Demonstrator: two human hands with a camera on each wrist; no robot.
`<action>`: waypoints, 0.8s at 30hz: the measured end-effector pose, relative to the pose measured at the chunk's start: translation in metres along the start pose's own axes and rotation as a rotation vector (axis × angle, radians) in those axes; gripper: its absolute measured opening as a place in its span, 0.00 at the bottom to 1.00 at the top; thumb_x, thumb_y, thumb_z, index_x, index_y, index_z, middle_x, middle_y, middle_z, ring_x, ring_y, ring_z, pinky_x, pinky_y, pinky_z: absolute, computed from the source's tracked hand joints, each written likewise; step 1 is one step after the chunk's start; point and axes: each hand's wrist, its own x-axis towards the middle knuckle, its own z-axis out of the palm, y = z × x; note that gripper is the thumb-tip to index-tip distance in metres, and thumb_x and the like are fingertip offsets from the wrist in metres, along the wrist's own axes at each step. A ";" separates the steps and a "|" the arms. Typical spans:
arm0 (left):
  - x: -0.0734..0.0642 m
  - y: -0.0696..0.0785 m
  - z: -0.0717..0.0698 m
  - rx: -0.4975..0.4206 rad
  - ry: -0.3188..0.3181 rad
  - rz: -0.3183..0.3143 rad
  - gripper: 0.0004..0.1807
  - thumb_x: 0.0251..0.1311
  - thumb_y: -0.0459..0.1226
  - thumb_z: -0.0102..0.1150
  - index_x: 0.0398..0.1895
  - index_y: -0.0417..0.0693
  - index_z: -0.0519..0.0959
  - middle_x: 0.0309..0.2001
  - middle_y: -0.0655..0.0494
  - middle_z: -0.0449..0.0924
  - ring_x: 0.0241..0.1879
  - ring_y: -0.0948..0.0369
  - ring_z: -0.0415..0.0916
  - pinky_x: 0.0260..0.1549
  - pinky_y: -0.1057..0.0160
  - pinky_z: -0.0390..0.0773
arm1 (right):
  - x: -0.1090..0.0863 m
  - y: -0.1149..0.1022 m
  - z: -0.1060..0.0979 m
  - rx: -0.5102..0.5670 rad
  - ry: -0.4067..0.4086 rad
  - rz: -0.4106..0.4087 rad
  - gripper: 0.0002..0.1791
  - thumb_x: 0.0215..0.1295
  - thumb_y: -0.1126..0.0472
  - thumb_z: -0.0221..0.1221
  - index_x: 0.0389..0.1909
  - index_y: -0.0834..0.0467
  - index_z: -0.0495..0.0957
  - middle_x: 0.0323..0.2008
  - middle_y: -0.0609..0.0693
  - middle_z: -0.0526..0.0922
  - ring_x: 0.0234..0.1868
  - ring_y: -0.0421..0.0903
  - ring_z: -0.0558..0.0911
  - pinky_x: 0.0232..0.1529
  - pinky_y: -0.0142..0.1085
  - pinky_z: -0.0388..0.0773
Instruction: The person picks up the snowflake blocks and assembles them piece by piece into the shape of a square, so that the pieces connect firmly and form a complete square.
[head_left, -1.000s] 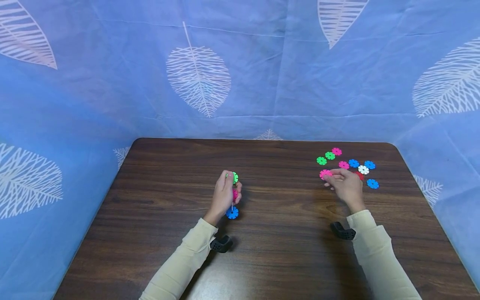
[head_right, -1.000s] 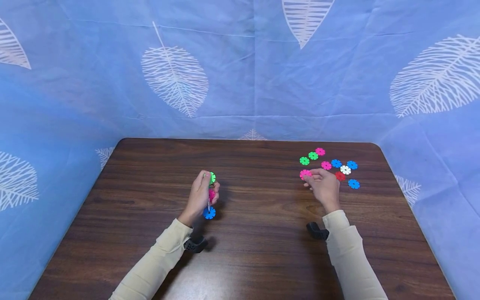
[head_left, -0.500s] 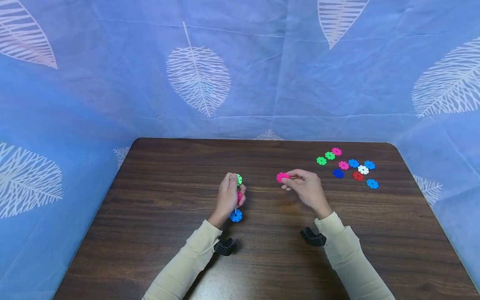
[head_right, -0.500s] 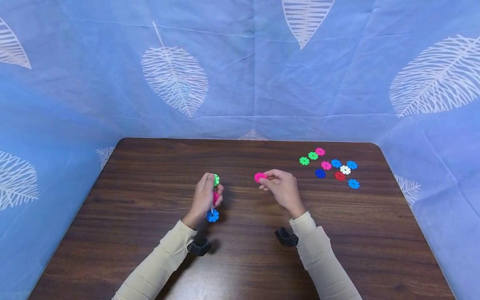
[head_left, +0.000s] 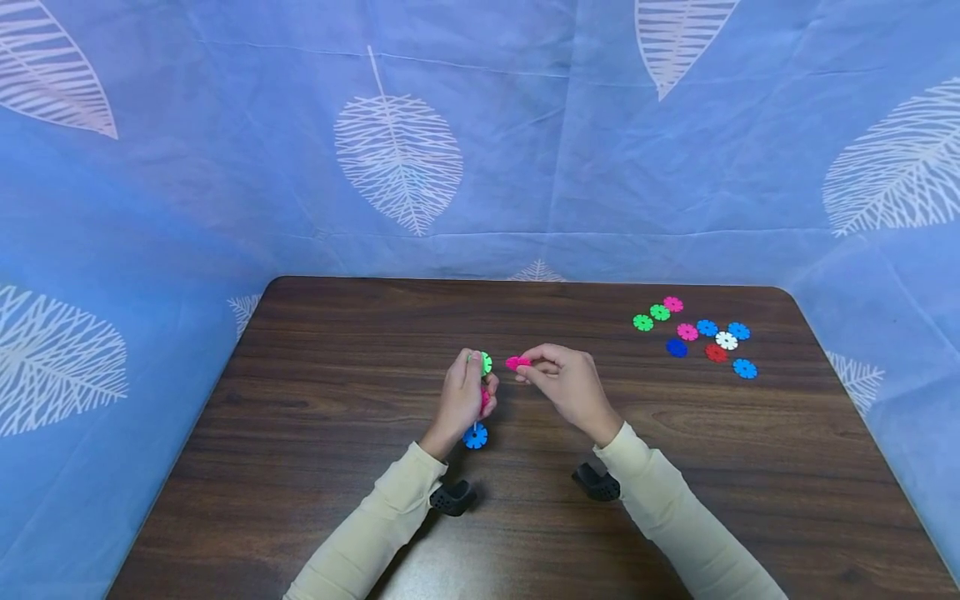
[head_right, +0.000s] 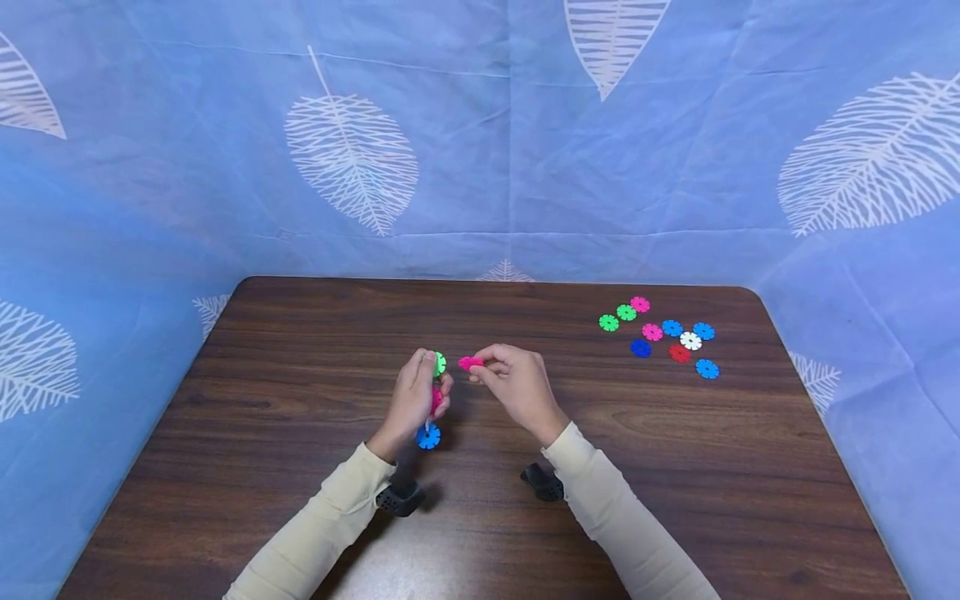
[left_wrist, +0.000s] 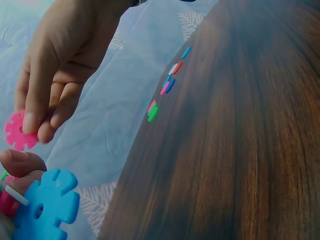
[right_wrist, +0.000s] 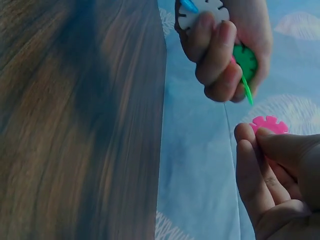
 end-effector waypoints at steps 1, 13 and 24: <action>0.001 -0.003 0.000 -0.007 -0.001 0.000 0.14 0.76 0.37 0.25 0.34 0.39 0.61 0.18 0.51 0.65 0.07 0.63 0.61 0.07 0.71 0.62 | 0.000 -0.001 0.002 -0.016 0.009 -0.022 0.05 0.60 0.66 0.62 0.37 0.59 0.82 0.32 0.53 0.87 0.32 0.43 0.87 0.31 0.29 0.82; 0.005 -0.017 0.000 0.004 0.005 0.044 0.16 0.76 0.41 0.27 0.34 0.40 0.61 0.18 0.52 0.66 0.06 0.63 0.61 0.06 0.71 0.63 | 0.002 -0.002 0.018 -0.041 0.057 -0.124 0.05 0.57 0.67 0.64 0.35 0.61 0.82 0.35 0.54 0.86 0.34 0.43 0.87 0.38 0.29 0.82; 0.007 -0.015 0.002 0.058 -0.018 0.068 0.17 0.76 0.41 0.27 0.33 0.39 0.62 0.18 0.52 0.66 0.07 0.63 0.62 0.06 0.70 0.63 | 0.001 -0.001 0.025 -0.098 0.130 -0.206 0.03 0.57 0.66 0.64 0.32 0.60 0.83 0.33 0.51 0.85 0.33 0.41 0.86 0.36 0.27 0.82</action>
